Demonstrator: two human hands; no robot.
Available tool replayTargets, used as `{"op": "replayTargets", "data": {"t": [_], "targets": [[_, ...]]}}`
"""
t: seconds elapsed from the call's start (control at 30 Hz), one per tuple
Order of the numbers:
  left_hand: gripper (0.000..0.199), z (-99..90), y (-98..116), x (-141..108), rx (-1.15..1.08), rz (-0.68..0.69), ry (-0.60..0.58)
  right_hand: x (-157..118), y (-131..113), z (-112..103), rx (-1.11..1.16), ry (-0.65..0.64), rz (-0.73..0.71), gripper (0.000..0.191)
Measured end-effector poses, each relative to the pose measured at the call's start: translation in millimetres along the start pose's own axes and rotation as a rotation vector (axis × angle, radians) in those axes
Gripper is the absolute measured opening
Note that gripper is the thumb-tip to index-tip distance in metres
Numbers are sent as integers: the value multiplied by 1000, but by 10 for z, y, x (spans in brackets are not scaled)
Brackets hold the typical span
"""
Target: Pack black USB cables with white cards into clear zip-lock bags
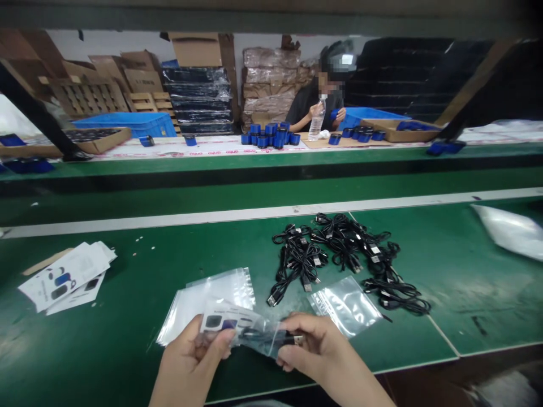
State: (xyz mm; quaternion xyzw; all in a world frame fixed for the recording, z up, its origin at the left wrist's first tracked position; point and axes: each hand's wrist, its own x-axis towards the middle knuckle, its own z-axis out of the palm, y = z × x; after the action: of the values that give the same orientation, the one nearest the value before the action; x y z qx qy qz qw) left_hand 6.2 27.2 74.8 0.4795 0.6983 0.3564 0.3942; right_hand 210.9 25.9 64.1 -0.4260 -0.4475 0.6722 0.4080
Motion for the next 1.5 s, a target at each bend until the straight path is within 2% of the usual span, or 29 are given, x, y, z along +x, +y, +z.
{"op": "replayTargets", "data": {"t": [0.13,0.2,0.3,0.37,0.47,0.53,0.57,0.67,0.77,0.87,0.97,1.07,1.17,1.27,1.33,1.4,1.47,1.5], "targets": [[39,28,0,-38,-68,-35,21,53,74,54,-196,144,-175,15],[38,24,16,-47,-97,-56,7,52,50,54,-230,132,-199,18],[32,-1,36,-42,-101,-56,-80,33,3,15,-16,-84,-38,20],[27,-16,40,-37,-87,-45,-160,35,7,0,123,-159,115,26],[21,-11,38,-49,-99,-65,-282,75,63,26,283,-114,225,42],[25,6,31,-69,-126,-65,-359,111,101,65,347,-102,210,50],[26,14,25,-77,-159,-61,-368,125,112,83,353,-103,201,47],[40,21,-9,-82,-334,-62,-302,140,108,120,280,-108,231,35],[53,-5,-52,-45,-374,-88,-261,112,46,121,178,-54,266,40],[47,-33,-64,-6,-295,-160,-263,58,-50,98,151,90,154,38],[48,-20,-24,-16,-256,-166,-210,24,-88,95,174,125,99,40],[37,26,34,-59,-241,-93,-168,55,15,166,236,100,156,39],[29,61,48,-76,-254,-83,-189,124,188,297,223,161,141,43],[34,60,-1,-58,-256,-125,-162,128,266,390,71,246,23,36],[39,46,-43,-40,-261,-173,-144,71,234,372,-103,259,-112,27],[42,27,-79,-23,-295,-204,-98,-13,172,270,-416,303,-323,34],[44,1,-110,2,-362,-234,-15,-98,128,93,-873,456,-516,40],[45,-17,-127,20,-406,-246,23,-136,124,-14,-1106,544,-565,37]]}}
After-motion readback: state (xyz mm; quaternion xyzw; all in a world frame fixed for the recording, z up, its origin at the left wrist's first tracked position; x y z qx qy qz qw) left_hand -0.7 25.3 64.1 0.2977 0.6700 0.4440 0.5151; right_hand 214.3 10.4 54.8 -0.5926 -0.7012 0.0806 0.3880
